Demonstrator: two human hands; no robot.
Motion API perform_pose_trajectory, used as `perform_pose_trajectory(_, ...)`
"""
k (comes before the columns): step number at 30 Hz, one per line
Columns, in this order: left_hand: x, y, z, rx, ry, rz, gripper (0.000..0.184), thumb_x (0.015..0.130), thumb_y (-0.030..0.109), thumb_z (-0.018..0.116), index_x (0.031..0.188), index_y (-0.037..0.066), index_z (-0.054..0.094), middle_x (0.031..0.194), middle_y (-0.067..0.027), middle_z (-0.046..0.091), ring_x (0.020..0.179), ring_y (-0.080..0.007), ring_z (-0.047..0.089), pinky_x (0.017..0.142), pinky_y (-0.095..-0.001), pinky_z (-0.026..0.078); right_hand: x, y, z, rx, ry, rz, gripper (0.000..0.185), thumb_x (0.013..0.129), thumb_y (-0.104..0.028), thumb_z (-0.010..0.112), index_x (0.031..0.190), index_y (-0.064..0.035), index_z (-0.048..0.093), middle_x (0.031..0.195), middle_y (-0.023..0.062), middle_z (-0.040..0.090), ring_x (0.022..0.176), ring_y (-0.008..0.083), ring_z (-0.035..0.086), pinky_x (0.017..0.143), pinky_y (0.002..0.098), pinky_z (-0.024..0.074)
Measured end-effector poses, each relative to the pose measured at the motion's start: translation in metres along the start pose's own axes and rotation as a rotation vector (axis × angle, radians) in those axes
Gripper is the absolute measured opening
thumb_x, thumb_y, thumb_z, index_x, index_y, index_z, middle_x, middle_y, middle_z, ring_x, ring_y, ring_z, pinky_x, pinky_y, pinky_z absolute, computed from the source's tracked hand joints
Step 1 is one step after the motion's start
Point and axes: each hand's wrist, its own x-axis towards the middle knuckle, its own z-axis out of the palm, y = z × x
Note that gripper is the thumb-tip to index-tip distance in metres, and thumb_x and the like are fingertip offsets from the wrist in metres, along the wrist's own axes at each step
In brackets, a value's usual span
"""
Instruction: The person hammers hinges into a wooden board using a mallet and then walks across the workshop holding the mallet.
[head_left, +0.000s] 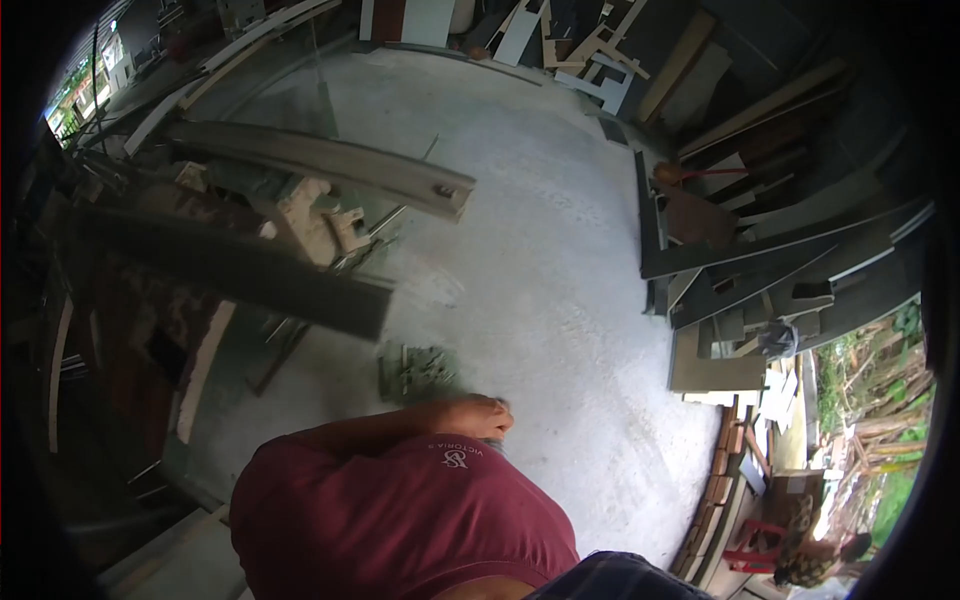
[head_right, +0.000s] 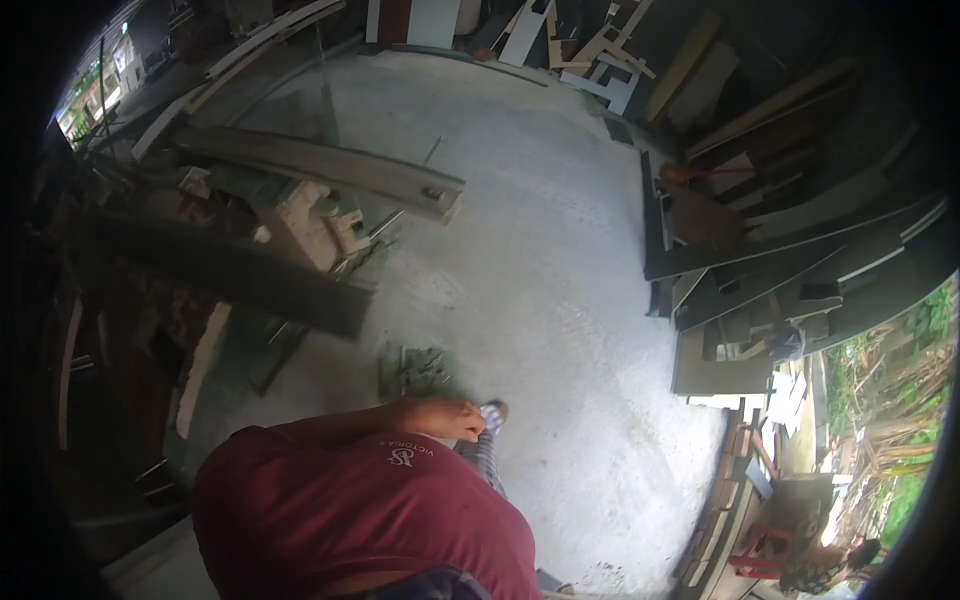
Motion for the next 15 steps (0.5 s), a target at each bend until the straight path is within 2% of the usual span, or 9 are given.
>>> perform_pose_trajectory(3, 0.078, 0.003, -0.036, -0.009, -0.014, -0.032, 0.023, 0.082, 0.024, 0.055, 0.088, 0.002, 0.057, 0.092, -0.0130, 0.062, 0.091, -0.0294, 0.059, 0.078, -0.0401, 0.045, 0.086, -0.022, -0.032, 0.044, 0.003, 0.056, 0.034, 0.080, -0.033, 0.065, 0.077, 0.0010, 0.065, 0.060, 0.0123, 0.062, 0.051, 0.0189, 0.061, 0.048, 0.0355, 0.0458)
perform_pose_trajectory(8, 0.145, -0.002, -0.115, -0.026, 0.078, -0.124, 0.025, 0.082, 0.025, 0.057, 0.093, 0.003, 0.057, 0.093, -0.0137, 0.062, 0.091, -0.0305, 0.058, 0.078, -0.0400, 0.045, 0.195, -0.079, -0.033, 0.084, -0.102, 0.120, 0.033, 0.079, -0.033, 0.065, 0.078, -0.0001, 0.065, 0.060, 0.0110, 0.063, 0.050, 0.0179, 0.061, 0.047, 0.0346, 0.0463)
perform_pose_trajectory(10, 0.153, -0.024, -0.130, 0.026, 0.275, -0.229, 0.026, 0.083, 0.026, 0.057, 0.095, 0.003, 0.057, 0.093, -0.0148, 0.062, 0.091, -0.0314, 0.058, 0.078, -0.0401, 0.045, 0.221, -0.127, -0.042, 0.075, -0.138, 0.138, 0.032, 0.079, -0.033, 0.065, 0.078, -0.0006, 0.065, 0.061, 0.0105, 0.063, 0.050, 0.0175, 0.061, 0.047, 0.0342, 0.0464)
perform_pose_trajectory(11, 0.156, -0.039, -0.131, 0.055, 0.328, -0.305, 0.028, 0.083, 0.027, 0.057, 0.095, 0.002, 0.057, 0.093, -0.0159, 0.061, 0.090, -0.0317, 0.058, 0.078, -0.0402, 0.045, 0.236, -0.172, -0.062, -0.157, -0.107, 0.096, 0.027, 0.079, -0.032, 0.067, 0.083, -0.0054, 0.067, 0.064, 0.0046, 0.065, 0.049, 0.0130, 0.060, 0.047, 0.0296, 0.0483)
perform_pose_trajectory(15, 0.167, -0.070, -0.155, -0.071, 0.265, -0.518, 0.034, 0.085, 0.033, 0.055, 0.101, 0.003, 0.057, 0.096, -0.0176, 0.060, 0.090, -0.0321, 0.058, 0.076, -0.0400, 0.044, 0.332, -0.224, -0.062, -0.297, -0.183, -0.128, 0.030, 0.079, -0.031, 0.067, 0.085, -0.0016, 0.065, 0.064, 0.0050, 0.065, 0.050, 0.0159, 0.061, 0.049, 0.0306, 0.0489)
